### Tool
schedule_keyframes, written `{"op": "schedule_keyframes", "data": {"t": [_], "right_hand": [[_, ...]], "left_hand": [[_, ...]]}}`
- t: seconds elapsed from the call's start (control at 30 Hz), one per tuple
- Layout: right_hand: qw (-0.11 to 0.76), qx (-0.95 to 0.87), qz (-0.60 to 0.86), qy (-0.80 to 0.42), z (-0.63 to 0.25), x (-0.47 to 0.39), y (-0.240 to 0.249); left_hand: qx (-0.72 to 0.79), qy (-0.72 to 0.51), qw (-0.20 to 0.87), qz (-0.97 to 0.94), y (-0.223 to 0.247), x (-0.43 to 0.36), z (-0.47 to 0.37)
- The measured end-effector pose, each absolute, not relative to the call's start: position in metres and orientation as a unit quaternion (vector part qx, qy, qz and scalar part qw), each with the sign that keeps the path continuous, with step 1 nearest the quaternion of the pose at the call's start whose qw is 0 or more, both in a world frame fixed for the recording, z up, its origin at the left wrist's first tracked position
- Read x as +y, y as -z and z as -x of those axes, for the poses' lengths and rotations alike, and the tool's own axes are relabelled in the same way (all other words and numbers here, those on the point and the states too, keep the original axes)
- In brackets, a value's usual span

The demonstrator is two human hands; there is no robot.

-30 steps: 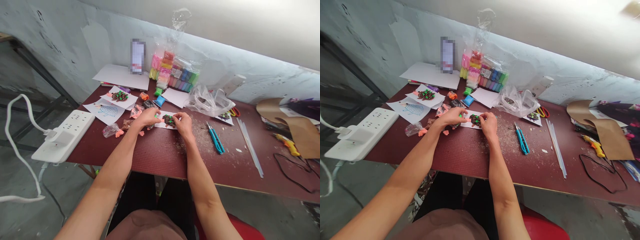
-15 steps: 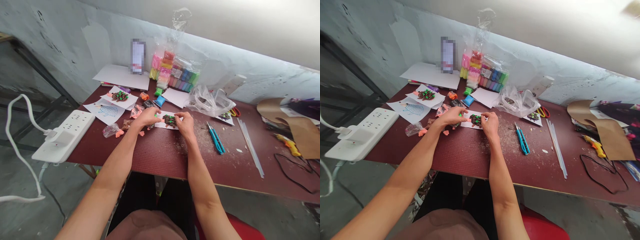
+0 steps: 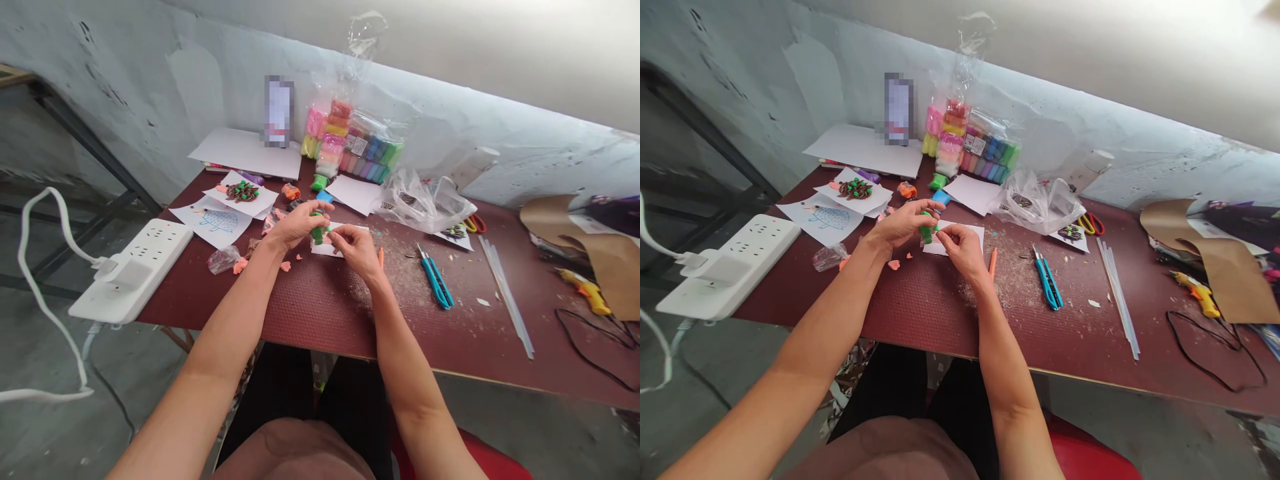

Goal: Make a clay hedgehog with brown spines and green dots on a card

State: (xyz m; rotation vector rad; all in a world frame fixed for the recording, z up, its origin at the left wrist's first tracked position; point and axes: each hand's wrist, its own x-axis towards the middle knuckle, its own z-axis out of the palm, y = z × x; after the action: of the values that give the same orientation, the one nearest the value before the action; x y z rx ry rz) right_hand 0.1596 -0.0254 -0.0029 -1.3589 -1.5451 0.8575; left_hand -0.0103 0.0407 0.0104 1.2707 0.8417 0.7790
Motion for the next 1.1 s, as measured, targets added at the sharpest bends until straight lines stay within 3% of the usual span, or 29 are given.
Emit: {"op": "schedule_keyframes", "data": {"t": [0.27, 0.63, 0.83, 0.97, 1.1], "right_hand": [[0.502, -0.558, 0.547, -0.371, -0.166, -0.025, -0.005], [0.495, -0.55, 0.524, -0.421, -0.168, -0.023, -0.004], [0.542, -0.545, 0.583, -0.264, -0.165, -0.027, -0.003], [0.499, -0.602, 0.608, -0.135, -0.161, -0.032, -0.01], [0.468, -0.635, 0.6, -0.132, -0.162, -0.032, -0.011]], "left_hand": [[0.345, -0.334, 0.682, -0.551, -0.015, 0.036, 0.012], [0.33, -0.372, 0.698, -0.516, -0.012, 0.04, 0.007], [0.328, -0.359, 0.716, -0.5, -0.013, 0.037, 0.001], [0.344, -0.375, 0.707, -0.491, -0.016, 0.036, 0.0], [0.35, -0.369, 0.714, -0.48, -0.017, 0.037, 0.002]]}}
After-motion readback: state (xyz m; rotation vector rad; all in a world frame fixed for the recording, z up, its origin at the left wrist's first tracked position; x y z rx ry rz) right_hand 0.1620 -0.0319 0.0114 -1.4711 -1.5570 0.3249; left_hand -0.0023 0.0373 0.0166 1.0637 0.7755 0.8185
